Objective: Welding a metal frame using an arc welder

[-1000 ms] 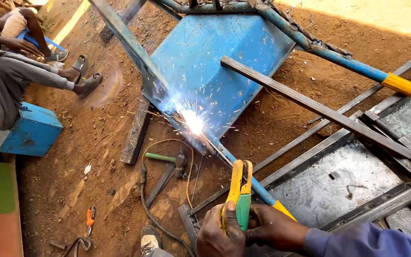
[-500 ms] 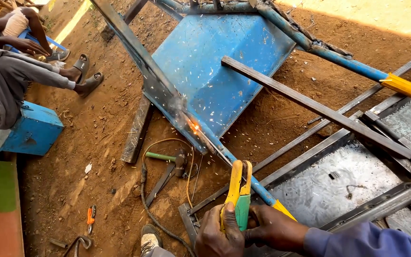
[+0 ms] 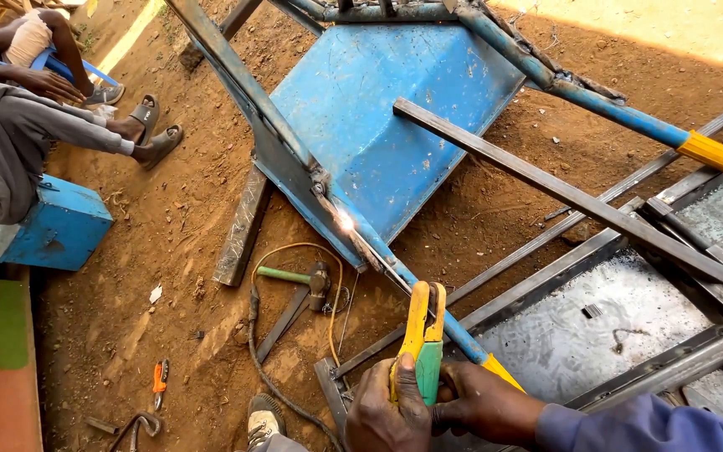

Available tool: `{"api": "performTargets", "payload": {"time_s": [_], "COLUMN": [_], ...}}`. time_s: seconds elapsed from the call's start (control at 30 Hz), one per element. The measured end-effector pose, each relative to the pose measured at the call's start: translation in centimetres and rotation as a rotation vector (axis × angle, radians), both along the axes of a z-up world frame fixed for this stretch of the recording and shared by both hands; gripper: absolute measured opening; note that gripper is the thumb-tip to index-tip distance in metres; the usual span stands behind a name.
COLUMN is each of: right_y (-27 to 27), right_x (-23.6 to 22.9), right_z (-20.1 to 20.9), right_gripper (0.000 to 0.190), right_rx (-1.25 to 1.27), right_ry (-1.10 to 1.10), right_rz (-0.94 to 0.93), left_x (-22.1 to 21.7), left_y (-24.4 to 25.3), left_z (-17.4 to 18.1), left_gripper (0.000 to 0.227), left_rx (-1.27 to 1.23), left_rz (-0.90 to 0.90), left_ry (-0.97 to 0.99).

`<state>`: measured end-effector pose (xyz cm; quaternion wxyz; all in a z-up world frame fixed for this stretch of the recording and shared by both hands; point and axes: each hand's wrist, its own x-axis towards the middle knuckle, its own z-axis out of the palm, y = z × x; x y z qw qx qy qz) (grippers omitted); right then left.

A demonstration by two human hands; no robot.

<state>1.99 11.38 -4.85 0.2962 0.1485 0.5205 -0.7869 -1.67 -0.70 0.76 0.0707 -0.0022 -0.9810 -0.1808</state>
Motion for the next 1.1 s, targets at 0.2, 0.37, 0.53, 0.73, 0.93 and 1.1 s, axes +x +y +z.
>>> {"api": "performTargets", "payload": {"time_s": [0.2, 0.37, 0.53, 0.73, 0.93, 1.1], "right_y": [-0.8, -0.1, -0.4, -0.4, -0.2, -0.1], "right_x": [-0.1, -0.2, -0.2, 0.1, 0.5, 0.3], "right_z": [-1.9, -1.0, -0.6, -2.2, -3.0, -2.4], "right_gripper": [0.016, 0.018, 0.019, 0.028, 0.022, 0.023], "right_rx": [-0.269, -0.220, -0.308, -0.266, -0.166, -0.093], "right_ry": [0.058, 0.037, 0.095, 0.069, 0.019, 0.041], "right_rz": [-0.107, -0.086, -0.090, -0.082, -0.053, -0.022], "left_x": [-0.2, -0.6, -0.3, -0.3, -0.1, -0.1], "left_y": [-0.2, -0.3, -0.5, -0.3, 0.2, -0.2], "left_z": [-1.6, -3.0, -1.9, -1.0, -0.4, -0.3], "left_gripper": [0.029, 0.031, 0.034, 0.033, 0.039, 0.043], "left_rx": [0.174, 0.247, 0.186, 0.109, 0.066, 0.077], "left_rz": [-0.067, -0.087, -0.082, -0.025, 0.018, 0.012], "left_ry": [0.160, 0.219, 0.161, 0.038, -0.031, -0.093]}}
